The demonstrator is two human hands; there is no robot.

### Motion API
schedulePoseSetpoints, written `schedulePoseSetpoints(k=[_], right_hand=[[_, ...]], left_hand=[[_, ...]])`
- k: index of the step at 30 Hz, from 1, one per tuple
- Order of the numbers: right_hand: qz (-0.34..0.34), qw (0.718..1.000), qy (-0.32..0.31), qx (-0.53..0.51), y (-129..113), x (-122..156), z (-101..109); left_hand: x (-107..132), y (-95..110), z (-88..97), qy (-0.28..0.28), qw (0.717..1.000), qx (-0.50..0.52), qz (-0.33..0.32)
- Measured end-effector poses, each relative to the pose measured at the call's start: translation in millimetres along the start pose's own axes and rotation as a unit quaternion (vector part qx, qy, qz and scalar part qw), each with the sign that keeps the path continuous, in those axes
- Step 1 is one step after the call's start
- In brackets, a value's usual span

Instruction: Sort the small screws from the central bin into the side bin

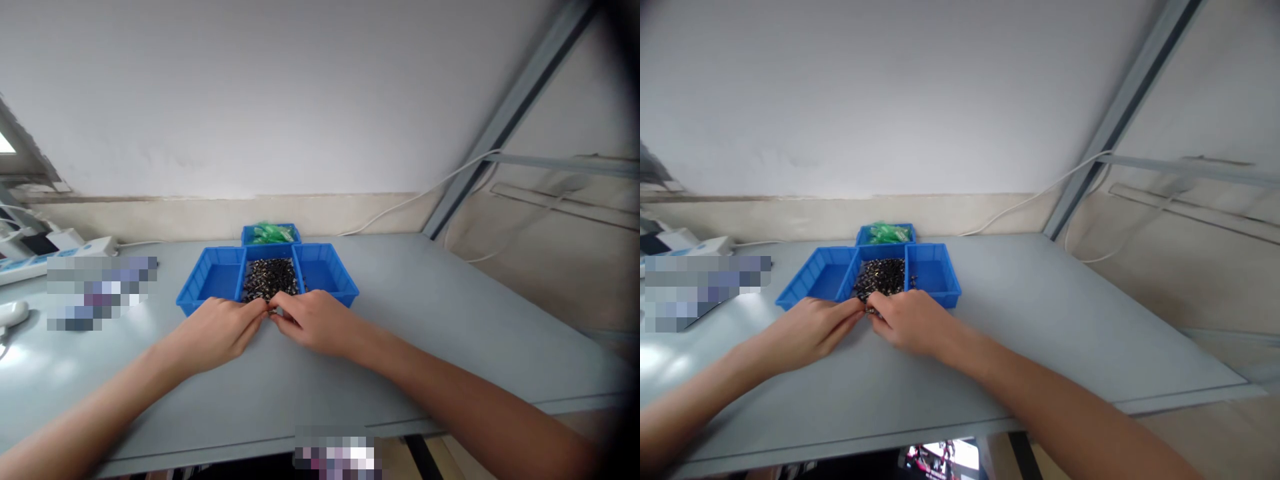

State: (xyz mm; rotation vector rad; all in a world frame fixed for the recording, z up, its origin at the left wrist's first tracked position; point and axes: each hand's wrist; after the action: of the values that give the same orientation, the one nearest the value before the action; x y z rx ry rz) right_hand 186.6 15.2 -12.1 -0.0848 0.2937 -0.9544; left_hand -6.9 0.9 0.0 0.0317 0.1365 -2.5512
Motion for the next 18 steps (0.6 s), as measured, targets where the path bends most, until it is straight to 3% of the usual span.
schedulePoseSetpoints(k=[18], right_hand=[[-0.005,1.0,-0.025,0.005,-1.1,-0.3,3.9]], left_hand=[[-1.8,-0.1,1.3,-0.003,1.0,-0.004,0.001]])
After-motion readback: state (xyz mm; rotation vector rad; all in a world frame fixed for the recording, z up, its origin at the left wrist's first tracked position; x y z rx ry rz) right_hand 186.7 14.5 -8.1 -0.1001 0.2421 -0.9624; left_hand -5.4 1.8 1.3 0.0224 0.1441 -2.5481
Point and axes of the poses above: each hand's wrist, its own x-axis away from the middle knuckle, its own z-axis out of the back of the hand, y = z × x, and after that the axes turned 13 degrees about -z, right-handed
